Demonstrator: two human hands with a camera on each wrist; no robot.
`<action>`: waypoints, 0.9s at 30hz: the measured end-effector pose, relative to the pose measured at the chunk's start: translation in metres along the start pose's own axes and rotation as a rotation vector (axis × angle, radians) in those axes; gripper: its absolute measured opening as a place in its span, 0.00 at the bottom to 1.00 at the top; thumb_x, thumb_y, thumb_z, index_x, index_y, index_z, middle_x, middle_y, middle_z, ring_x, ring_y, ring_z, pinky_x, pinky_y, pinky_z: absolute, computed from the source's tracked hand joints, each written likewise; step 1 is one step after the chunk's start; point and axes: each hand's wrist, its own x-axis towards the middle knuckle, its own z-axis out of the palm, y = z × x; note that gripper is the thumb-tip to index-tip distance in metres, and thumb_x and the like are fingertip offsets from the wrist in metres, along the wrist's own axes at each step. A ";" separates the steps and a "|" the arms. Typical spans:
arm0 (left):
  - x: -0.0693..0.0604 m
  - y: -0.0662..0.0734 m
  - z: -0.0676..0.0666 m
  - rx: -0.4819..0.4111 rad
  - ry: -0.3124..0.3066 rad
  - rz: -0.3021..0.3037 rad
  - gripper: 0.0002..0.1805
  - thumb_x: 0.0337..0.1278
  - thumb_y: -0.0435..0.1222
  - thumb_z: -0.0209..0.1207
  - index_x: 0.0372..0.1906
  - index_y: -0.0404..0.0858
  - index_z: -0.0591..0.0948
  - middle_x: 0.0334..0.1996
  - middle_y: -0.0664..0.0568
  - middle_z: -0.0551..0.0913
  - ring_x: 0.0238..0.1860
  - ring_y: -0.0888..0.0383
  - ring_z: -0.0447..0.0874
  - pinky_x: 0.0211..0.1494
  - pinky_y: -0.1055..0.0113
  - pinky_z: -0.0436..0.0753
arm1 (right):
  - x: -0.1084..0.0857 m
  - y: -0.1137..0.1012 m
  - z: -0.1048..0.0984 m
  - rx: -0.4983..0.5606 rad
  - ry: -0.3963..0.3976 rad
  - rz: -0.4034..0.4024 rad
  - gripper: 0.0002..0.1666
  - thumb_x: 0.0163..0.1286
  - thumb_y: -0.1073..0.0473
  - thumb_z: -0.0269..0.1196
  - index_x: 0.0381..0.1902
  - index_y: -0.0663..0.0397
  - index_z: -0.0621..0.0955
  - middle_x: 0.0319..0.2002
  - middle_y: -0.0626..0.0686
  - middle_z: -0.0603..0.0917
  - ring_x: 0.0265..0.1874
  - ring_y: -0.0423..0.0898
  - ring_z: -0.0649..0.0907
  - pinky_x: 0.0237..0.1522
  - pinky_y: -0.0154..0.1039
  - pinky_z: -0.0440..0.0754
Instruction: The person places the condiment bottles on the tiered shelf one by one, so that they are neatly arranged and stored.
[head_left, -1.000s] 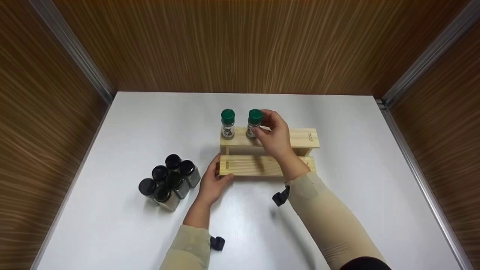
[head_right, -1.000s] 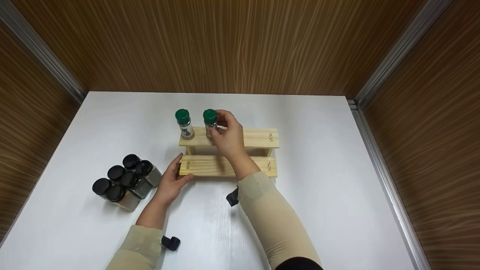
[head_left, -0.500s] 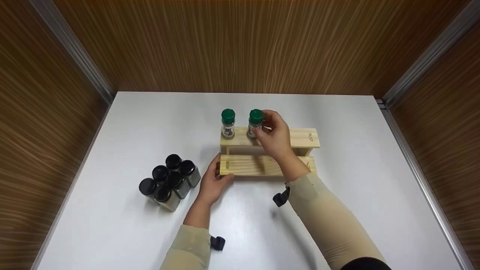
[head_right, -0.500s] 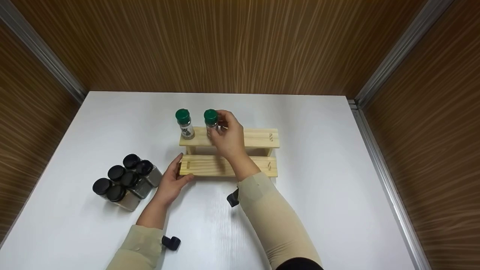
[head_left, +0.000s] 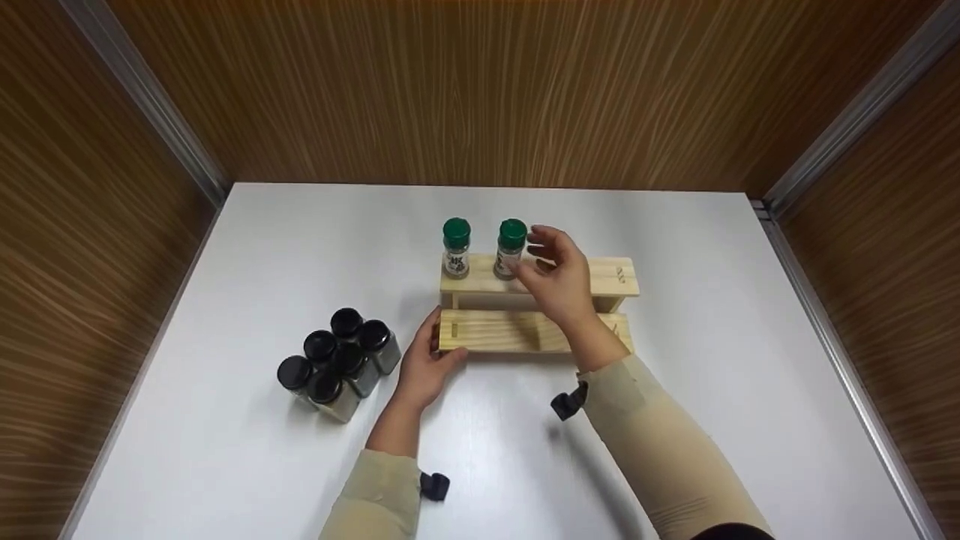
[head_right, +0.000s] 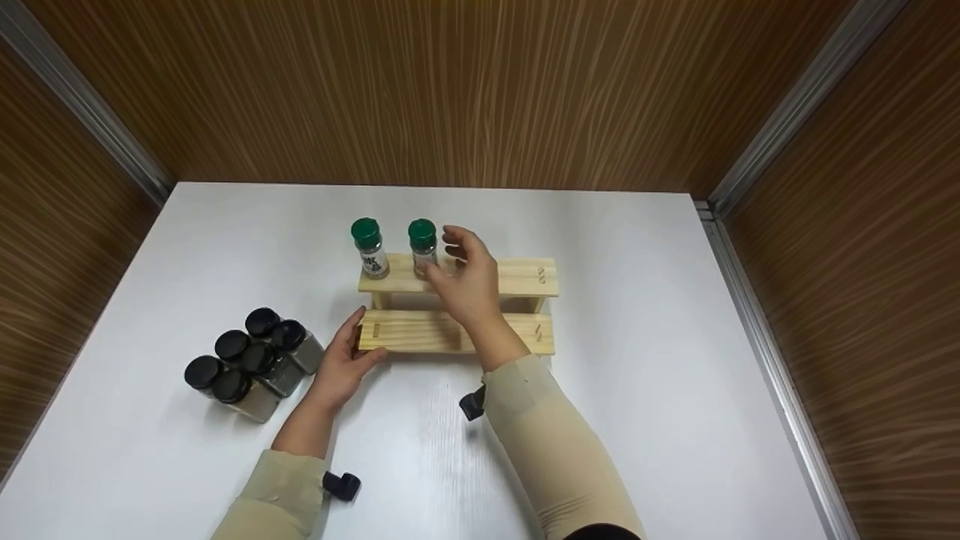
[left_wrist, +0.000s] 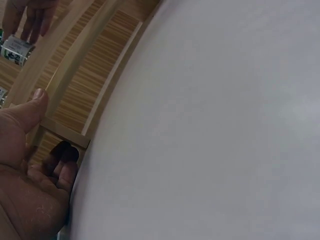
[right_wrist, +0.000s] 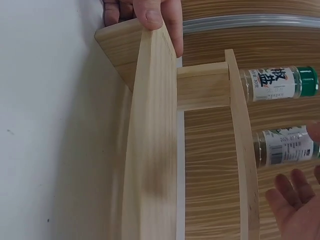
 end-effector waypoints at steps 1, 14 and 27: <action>-0.001 0.000 0.001 0.001 -0.001 -0.002 0.47 0.64 0.24 0.69 0.82 0.28 0.57 0.64 0.31 0.78 0.57 0.43 0.80 0.56 0.65 0.80 | -0.002 0.001 -0.005 0.011 0.023 -0.011 0.30 0.64 0.70 0.74 0.63 0.67 0.78 0.57 0.65 0.84 0.57 0.59 0.84 0.63 0.58 0.79; -0.003 0.005 0.000 -0.011 0.004 0.002 0.47 0.64 0.24 0.68 0.82 0.28 0.57 0.66 0.31 0.76 0.60 0.43 0.79 0.58 0.65 0.78 | -0.037 0.026 -0.100 0.091 0.452 -0.096 0.23 0.64 0.78 0.67 0.57 0.76 0.79 0.48 0.57 0.86 0.49 0.52 0.86 0.54 0.35 0.84; -0.006 0.006 -0.003 -0.004 -0.014 0.013 0.46 0.67 0.25 0.66 0.83 0.28 0.54 0.69 0.29 0.74 0.63 0.40 0.77 0.64 0.59 0.76 | -0.080 0.076 -0.139 0.069 0.242 0.473 0.36 0.81 0.61 0.62 0.81 0.59 0.65 0.60 0.60 0.77 0.44 0.39 0.84 0.46 0.34 0.86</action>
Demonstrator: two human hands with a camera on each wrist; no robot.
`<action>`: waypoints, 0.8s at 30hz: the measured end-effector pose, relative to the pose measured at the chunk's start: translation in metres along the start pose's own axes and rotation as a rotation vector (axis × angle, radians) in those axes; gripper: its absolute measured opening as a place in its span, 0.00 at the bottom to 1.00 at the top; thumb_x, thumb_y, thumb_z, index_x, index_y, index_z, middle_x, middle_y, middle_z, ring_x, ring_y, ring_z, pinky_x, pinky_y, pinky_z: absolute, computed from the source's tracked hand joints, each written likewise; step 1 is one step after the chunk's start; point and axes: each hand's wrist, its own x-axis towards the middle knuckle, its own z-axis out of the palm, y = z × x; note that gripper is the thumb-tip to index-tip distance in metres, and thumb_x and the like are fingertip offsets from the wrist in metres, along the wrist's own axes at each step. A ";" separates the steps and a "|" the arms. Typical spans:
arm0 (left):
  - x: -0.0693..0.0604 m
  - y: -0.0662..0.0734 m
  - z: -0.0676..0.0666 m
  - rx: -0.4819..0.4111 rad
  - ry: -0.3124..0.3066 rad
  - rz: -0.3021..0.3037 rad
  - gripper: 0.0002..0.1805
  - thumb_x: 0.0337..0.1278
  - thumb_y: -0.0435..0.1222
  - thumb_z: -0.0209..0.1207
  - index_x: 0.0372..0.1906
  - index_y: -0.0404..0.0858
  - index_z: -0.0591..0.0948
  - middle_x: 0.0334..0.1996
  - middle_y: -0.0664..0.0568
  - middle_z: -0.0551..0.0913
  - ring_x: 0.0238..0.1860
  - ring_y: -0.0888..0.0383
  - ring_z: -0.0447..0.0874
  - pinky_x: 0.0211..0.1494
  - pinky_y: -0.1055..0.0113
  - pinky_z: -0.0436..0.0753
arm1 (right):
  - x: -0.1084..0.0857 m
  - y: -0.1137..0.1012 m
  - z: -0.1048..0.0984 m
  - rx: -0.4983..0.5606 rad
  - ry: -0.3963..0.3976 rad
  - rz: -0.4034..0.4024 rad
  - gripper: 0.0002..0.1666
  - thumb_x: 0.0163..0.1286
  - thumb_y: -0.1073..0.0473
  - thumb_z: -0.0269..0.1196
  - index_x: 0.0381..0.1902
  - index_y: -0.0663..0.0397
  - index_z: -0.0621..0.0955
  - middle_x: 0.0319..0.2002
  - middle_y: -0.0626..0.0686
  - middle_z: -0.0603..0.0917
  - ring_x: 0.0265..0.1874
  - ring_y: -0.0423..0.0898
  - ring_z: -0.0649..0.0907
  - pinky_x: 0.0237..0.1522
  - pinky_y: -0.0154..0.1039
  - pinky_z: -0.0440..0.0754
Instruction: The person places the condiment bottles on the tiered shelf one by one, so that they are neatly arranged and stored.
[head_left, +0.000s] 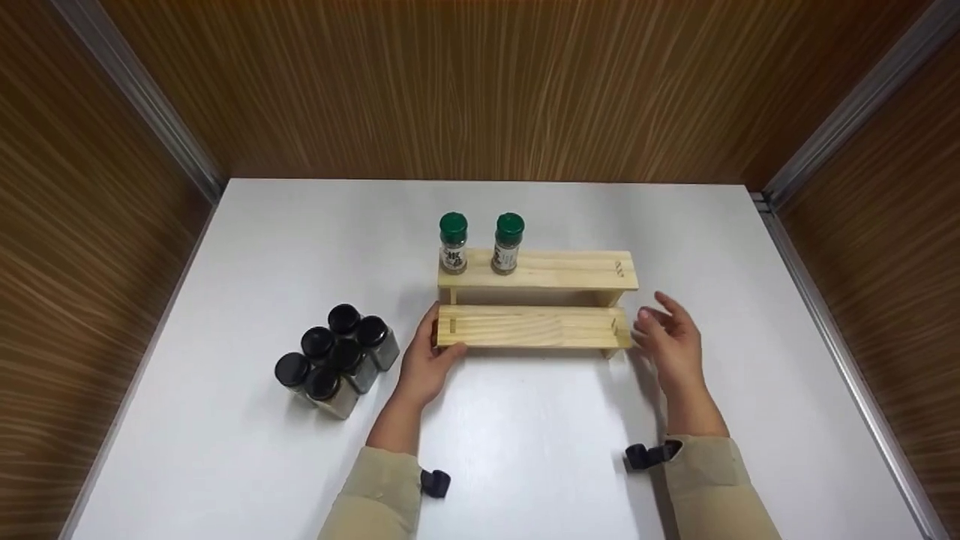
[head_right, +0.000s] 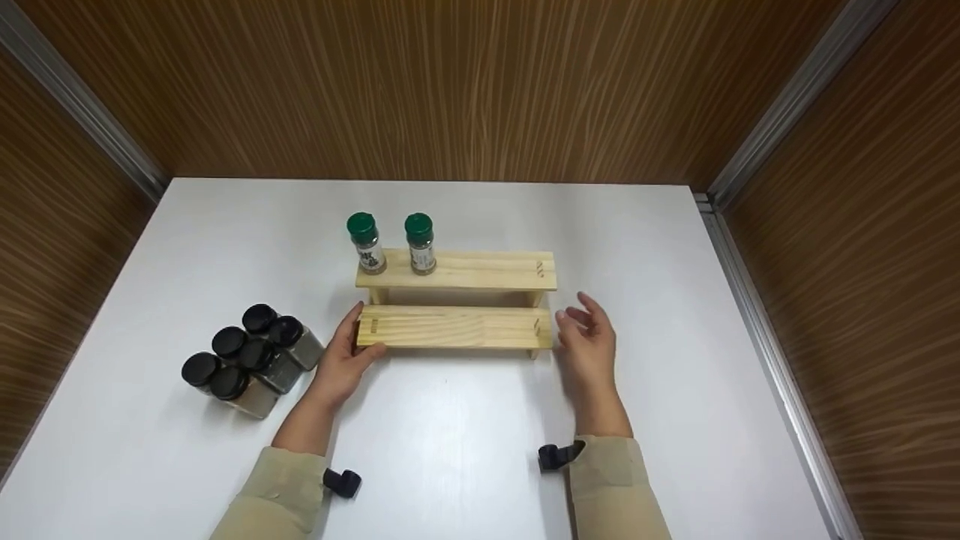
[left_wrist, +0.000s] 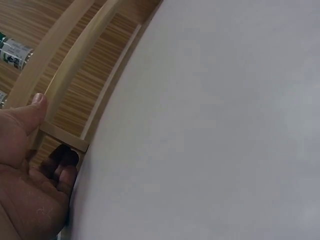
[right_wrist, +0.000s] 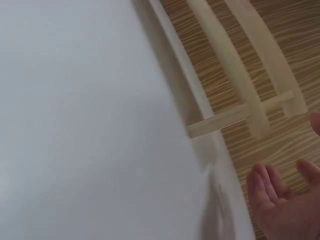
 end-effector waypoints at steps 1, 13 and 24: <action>0.000 -0.001 0.001 -0.007 -0.006 0.001 0.46 0.68 0.25 0.65 0.83 0.28 0.54 0.70 0.29 0.73 0.65 0.40 0.76 0.66 0.58 0.75 | -0.001 0.002 0.000 -0.016 -0.037 0.026 0.36 0.81 0.59 0.61 0.82 0.57 0.64 0.60 0.60 0.77 0.43 0.39 0.85 0.46 0.35 0.87; -0.001 -0.005 0.001 0.005 -0.019 0.011 0.46 0.69 0.26 0.65 0.84 0.28 0.52 0.75 0.29 0.67 0.71 0.38 0.71 0.73 0.51 0.69 | 0.000 0.012 0.004 -0.120 -0.236 0.009 0.39 0.80 0.63 0.63 0.83 0.54 0.63 0.61 0.66 0.76 0.44 0.38 0.84 0.45 0.35 0.87; 0.002 -0.005 -0.001 0.055 -0.007 0.023 0.45 0.71 0.28 0.64 0.84 0.30 0.52 0.79 0.30 0.61 0.77 0.36 0.62 0.77 0.44 0.66 | 0.003 0.019 0.006 -0.158 -0.280 -0.039 0.35 0.76 0.70 0.65 0.78 0.62 0.70 0.59 0.71 0.78 0.42 0.37 0.84 0.44 0.32 0.85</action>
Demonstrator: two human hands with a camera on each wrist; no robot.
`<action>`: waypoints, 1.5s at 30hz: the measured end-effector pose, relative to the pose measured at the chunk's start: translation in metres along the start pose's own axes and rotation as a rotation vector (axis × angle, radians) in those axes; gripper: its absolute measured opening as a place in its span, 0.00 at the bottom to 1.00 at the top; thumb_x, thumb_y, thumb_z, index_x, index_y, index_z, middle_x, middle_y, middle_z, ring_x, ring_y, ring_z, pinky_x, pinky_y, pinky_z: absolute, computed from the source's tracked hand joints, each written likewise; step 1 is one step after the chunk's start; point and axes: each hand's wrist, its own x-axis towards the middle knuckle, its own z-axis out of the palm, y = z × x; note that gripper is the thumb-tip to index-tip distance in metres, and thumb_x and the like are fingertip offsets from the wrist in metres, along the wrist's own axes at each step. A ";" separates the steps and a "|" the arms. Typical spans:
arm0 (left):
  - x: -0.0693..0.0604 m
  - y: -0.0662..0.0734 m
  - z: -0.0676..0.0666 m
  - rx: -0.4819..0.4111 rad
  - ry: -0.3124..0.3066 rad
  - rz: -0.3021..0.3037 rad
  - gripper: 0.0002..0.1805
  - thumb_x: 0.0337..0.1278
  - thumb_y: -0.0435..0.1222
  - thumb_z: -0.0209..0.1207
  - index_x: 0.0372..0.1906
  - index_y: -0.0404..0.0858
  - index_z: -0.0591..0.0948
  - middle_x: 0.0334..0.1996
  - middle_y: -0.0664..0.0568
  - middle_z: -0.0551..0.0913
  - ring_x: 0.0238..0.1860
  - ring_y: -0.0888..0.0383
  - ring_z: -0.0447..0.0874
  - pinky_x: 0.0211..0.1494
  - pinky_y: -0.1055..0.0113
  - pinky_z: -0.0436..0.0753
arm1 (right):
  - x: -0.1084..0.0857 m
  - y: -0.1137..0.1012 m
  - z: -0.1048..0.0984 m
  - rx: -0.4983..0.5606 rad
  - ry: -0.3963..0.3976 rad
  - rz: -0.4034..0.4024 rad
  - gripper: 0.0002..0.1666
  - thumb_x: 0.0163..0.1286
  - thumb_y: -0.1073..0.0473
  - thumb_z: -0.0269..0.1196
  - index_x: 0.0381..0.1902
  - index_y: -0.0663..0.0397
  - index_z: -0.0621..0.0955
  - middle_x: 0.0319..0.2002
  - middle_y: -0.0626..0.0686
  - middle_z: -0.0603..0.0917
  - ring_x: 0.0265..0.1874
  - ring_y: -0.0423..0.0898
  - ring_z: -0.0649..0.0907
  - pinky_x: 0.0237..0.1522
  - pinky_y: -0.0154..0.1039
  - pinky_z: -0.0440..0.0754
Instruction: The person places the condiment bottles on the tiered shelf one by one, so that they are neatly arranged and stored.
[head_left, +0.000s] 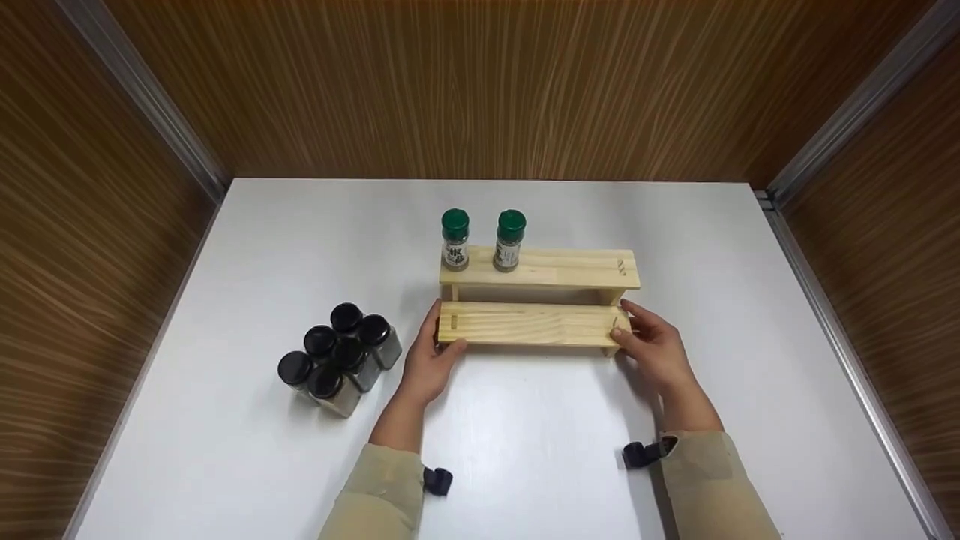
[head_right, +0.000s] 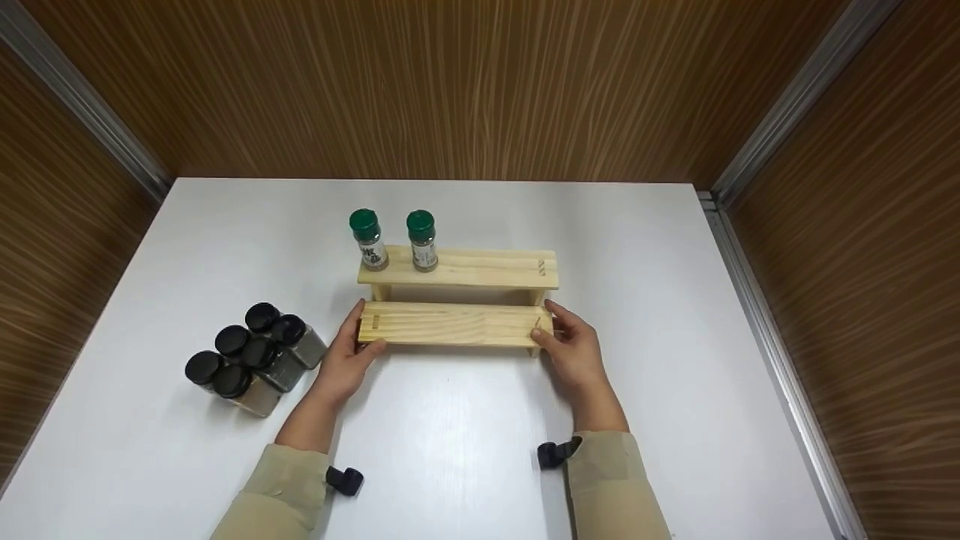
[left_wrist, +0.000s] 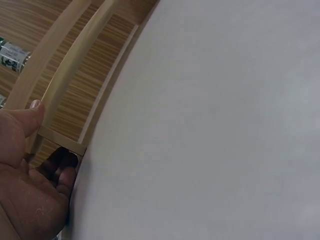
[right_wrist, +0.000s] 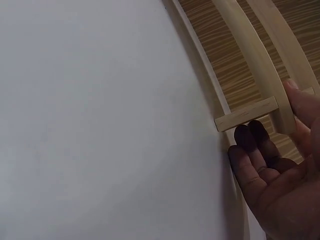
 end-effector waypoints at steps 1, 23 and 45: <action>0.000 0.000 0.000 0.000 0.002 0.005 0.45 0.71 0.28 0.64 0.84 0.29 0.52 0.79 0.29 0.61 0.77 0.36 0.63 0.76 0.44 0.66 | 0.001 0.000 0.000 -0.006 -0.003 0.002 0.36 0.76 0.69 0.65 0.78 0.63 0.70 0.60 0.71 0.78 0.43 0.37 0.84 0.44 0.32 0.85; -0.056 0.066 0.009 0.404 0.170 0.027 0.45 0.62 0.38 0.75 0.80 0.37 0.66 0.74 0.37 0.68 0.76 0.36 0.65 0.74 0.39 0.69 | 0.003 0.008 -0.004 -0.017 -0.020 0.008 0.37 0.76 0.65 0.68 0.79 0.58 0.70 0.53 0.63 0.82 0.40 0.37 0.86 0.46 0.34 0.87; -0.101 0.070 -0.064 0.466 0.753 0.404 0.23 0.46 0.21 0.76 0.51 0.30 0.85 0.59 0.39 0.81 0.64 0.41 0.75 0.65 0.65 0.73 | 0.005 0.013 -0.008 0.050 -0.062 -0.015 0.41 0.72 0.67 0.70 0.79 0.62 0.68 0.52 0.58 0.81 0.43 0.41 0.85 0.45 0.35 0.87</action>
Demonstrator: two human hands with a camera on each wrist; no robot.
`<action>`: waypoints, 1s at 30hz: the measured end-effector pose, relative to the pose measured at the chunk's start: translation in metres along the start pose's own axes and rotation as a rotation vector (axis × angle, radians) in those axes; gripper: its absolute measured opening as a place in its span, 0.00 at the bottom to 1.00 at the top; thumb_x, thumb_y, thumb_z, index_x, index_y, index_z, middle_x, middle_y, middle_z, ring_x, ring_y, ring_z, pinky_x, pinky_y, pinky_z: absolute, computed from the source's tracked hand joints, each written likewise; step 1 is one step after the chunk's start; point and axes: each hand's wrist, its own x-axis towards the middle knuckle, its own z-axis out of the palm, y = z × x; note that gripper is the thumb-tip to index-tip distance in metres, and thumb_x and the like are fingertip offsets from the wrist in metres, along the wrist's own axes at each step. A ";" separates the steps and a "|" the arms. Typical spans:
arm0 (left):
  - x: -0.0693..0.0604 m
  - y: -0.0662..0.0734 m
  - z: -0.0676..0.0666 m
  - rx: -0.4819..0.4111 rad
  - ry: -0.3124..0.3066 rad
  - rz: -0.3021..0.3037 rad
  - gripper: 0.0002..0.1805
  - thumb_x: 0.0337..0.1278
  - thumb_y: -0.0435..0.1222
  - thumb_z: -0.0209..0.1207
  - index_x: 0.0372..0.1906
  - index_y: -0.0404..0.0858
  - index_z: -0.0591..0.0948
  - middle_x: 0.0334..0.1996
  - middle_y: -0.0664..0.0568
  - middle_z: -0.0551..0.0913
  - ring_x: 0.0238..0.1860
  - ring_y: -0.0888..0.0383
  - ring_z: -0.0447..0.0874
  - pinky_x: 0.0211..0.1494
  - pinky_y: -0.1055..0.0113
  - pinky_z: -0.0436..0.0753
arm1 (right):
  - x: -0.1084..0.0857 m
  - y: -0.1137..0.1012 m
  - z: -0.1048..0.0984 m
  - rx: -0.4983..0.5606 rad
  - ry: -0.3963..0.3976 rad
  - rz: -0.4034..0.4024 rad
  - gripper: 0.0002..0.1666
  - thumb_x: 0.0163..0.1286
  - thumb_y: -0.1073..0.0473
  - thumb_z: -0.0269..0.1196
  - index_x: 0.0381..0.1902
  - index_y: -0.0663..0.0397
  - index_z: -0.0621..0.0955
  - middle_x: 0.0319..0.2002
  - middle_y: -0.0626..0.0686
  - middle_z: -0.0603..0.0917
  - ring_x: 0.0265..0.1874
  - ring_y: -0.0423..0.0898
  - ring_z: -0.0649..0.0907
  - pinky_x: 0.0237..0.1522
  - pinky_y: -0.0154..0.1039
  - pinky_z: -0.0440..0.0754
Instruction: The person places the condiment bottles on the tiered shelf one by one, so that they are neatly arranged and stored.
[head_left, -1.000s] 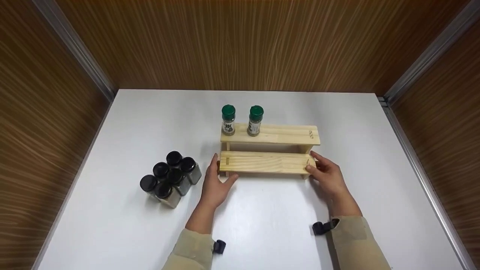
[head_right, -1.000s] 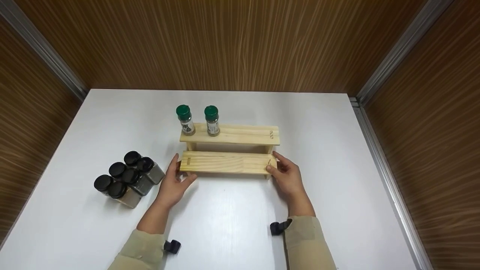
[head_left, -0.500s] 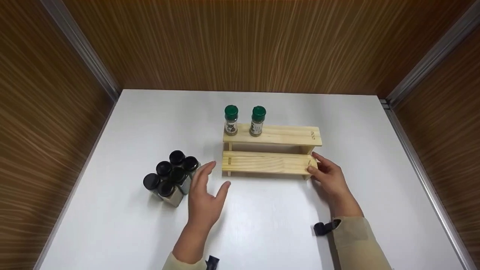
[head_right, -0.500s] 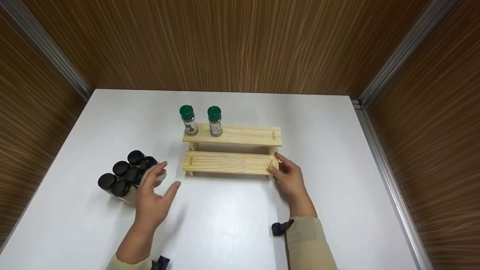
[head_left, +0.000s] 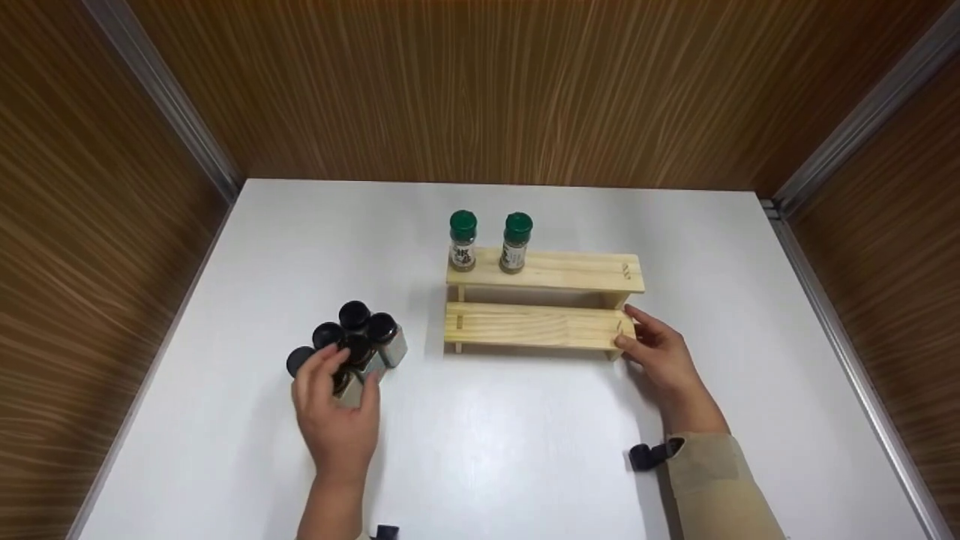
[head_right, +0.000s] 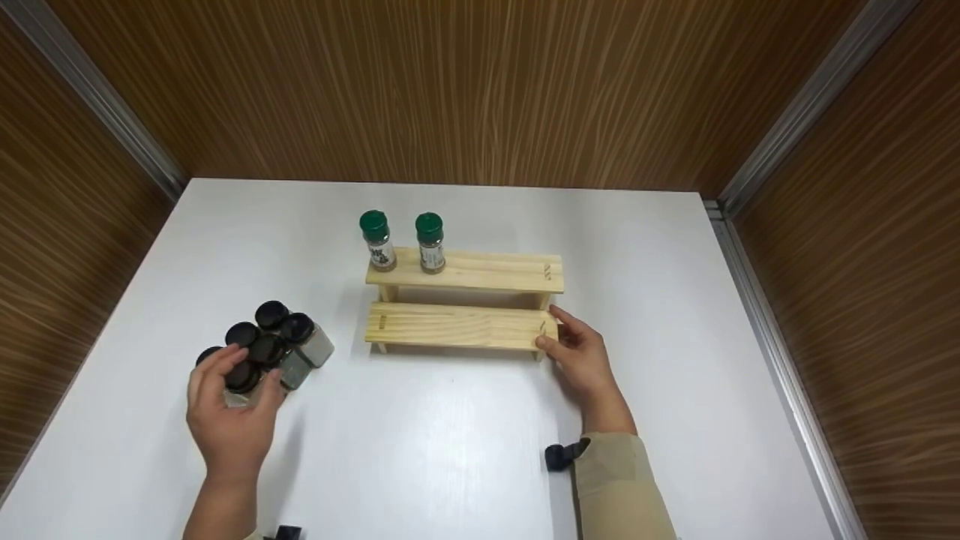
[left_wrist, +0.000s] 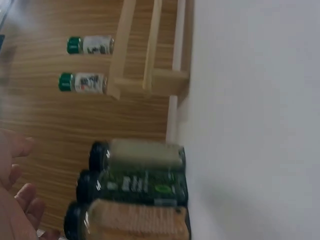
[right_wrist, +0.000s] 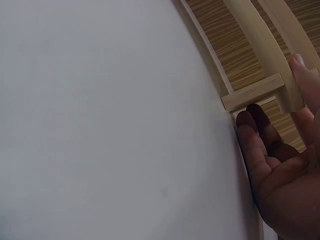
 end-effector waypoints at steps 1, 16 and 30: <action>-0.001 -0.003 -0.002 0.014 -0.007 -0.021 0.24 0.46 0.21 0.76 0.52 0.31 0.85 0.60 0.40 0.80 0.65 0.41 0.74 0.64 0.63 0.74 | 0.000 -0.001 0.000 0.009 0.004 0.002 0.41 0.72 0.68 0.71 0.79 0.63 0.68 0.51 0.58 0.81 0.43 0.41 0.84 0.45 0.34 0.87; -0.013 -0.027 -0.006 0.107 -0.027 -0.128 0.38 0.36 0.19 0.80 0.61 0.31 0.82 0.62 0.36 0.76 0.60 0.34 0.70 0.60 0.43 0.70 | 0.001 0.001 0.002 0.030 0.024 0.020 0.40 0.71 0.70 0.70 0.78 0.62 0.70 0.50 0.55 0.81 0.41 0.41 0.85 0.44 0.34 0.87; -0.015 -0.029 -0.004 0.042 -0.043 -0.191 0.37 0.36 0.17 0.78 0.59 0.31 0.80 0.60 0.37 0.76 0.67 0.38 0.72 0.68 0.45 0.71 | 0.001 0.002 0.002 0.035 0.022 0.013 0.40 0.72 0.69 0.70 0.79 0.62 0.69 0.50 0.54 0.82 0.42 0.40 0.85 0.45 0.35 0.87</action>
